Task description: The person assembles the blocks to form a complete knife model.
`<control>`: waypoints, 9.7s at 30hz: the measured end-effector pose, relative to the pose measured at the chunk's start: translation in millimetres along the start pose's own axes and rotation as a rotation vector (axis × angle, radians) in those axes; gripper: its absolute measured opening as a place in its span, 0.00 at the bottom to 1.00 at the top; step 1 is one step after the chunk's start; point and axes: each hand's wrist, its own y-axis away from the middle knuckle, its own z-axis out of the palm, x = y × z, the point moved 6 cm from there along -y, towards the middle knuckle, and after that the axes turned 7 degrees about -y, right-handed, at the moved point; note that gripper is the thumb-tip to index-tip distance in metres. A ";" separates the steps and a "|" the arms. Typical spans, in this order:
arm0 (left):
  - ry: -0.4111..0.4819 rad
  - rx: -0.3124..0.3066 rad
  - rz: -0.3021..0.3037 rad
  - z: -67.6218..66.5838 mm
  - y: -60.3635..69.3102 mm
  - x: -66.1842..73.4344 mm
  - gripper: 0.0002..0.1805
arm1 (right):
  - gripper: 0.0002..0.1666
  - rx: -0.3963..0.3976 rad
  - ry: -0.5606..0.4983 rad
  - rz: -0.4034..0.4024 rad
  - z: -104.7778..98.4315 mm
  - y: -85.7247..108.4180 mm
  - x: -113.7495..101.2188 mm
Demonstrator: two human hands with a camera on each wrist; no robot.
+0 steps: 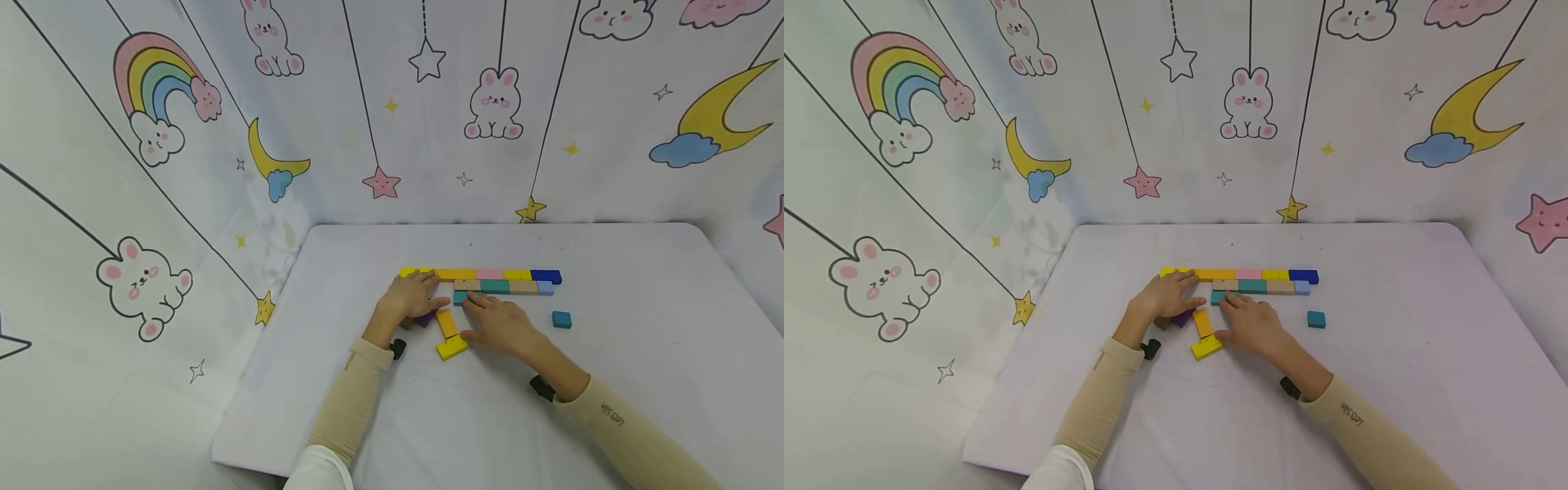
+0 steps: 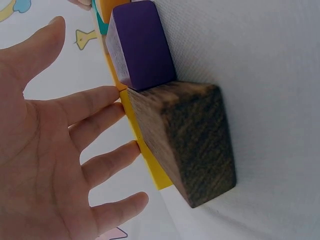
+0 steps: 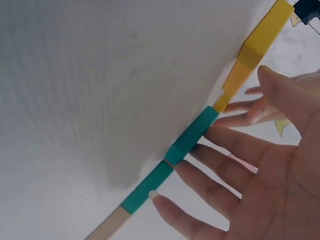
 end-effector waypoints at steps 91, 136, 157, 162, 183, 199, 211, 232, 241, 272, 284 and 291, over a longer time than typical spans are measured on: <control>0.025 0.011 -0.002 0.1 0.3 1.0 0.42 | 0.43 -0.167 -0.084 -0.167 -1.1 30.3 -38.2; 0.049 0.012 0.008 2.8 1.5 0.7 0.42 | 0.56 -0.090 0.122 -0.033 -11.4 42.2 -26.8; 0.037 0.002 0.007 3.2 1.5 0.7 0.43 | 0.64 -0.179 0.130 0.054 -7.4 36.9 -14.9; 0.029 0.007 0.008 1.9 1.2 1.1 0.43 | 0.61 -0.147 0.074 0.050 -9.5 34.8 -9.2; 0.032 0.011 0.009 1.4 1.1 1.3 0.43 | 0.62 -0.130 0.061 0.104 -14.0 31.7 -0.9; 0.030 -0.003 0.002 3.8 -0.2 2.6 0.43 | 0.58 -0.117 0.041 0.126 -11.3 31.2 7.2; 0.020 0.006 0.004 3.9 0.5 0.6 0.43 | 0.56 -0.037 0.027 0.165 -7.4 24.7 8.7; 0.024 0.007 -0.014 5.4 -1.1 0.1 0.38 | 0.58 0.008 0.023 0.184 -4.8 17.9 13.2; 0.019 0.005 -0.011 5.2 -0.9 0.3 0.38 | 0.56 0.026 0.043 0.159 -7.1 18.0 11.1; 0.042 0.019 -0.002 0.8 0.0 -0.3 0.37 | 0.49 -0.032 -0.064 0.006 3.5 51.6 -33.8; 0.039 0.024 0.012 2.2 0.4 0.4 0.38 | 0.46 -0.110 -0.064 -0.093 17.5 68.8 -55.3; 0.017 0.020 0.013 2.1 0.2 -0.6 0.35 | 0.46 -0.114 -0.054 -0.122 21.3 73.1 -59.4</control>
